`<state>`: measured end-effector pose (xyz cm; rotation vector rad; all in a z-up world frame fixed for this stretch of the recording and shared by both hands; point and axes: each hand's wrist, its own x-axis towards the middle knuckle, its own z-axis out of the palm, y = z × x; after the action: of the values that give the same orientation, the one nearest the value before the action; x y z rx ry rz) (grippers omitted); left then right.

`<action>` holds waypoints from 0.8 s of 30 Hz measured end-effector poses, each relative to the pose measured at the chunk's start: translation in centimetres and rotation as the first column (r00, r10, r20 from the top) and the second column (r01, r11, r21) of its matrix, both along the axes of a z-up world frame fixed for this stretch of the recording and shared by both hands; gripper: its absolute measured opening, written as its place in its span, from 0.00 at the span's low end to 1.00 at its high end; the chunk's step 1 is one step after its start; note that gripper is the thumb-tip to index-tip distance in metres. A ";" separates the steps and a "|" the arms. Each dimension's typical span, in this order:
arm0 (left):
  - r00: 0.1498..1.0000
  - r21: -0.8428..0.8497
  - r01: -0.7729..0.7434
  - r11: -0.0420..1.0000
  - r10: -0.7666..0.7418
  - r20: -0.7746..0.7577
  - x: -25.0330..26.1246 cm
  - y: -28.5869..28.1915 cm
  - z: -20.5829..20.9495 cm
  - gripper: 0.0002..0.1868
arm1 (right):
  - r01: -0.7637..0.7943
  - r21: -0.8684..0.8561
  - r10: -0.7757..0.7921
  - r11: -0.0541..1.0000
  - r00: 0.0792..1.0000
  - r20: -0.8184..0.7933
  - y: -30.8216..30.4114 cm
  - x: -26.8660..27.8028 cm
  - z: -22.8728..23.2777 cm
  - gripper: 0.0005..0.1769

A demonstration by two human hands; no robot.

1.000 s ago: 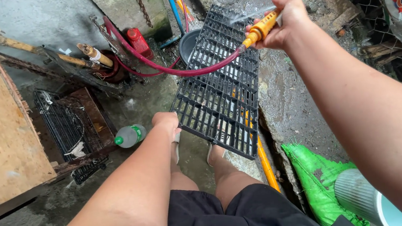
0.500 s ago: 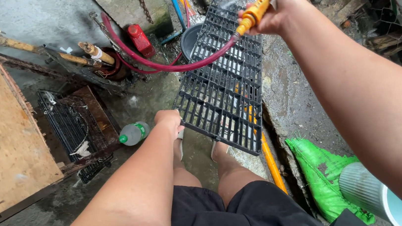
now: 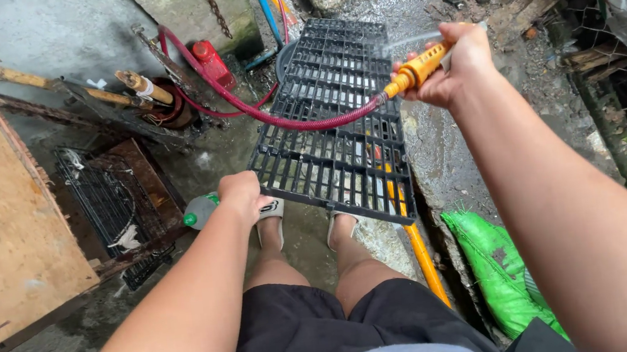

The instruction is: Washing a black plastic grate using a water hose with a spray nozzle.

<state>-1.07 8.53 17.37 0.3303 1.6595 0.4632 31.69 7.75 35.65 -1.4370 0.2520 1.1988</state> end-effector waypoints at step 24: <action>0.908 -0.008 0.413 0.911 -0.411 0.080 1.3 -4.9 1.4 0.13 | -0.012 0.027 0.021 1.000 0.932 -0.361 0.1 -15.1 -5.8 0.15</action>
<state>0.19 3.61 18.78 0.6222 1.4672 0.1337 16.58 7.86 29.83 -1.1907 0.4774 1.4730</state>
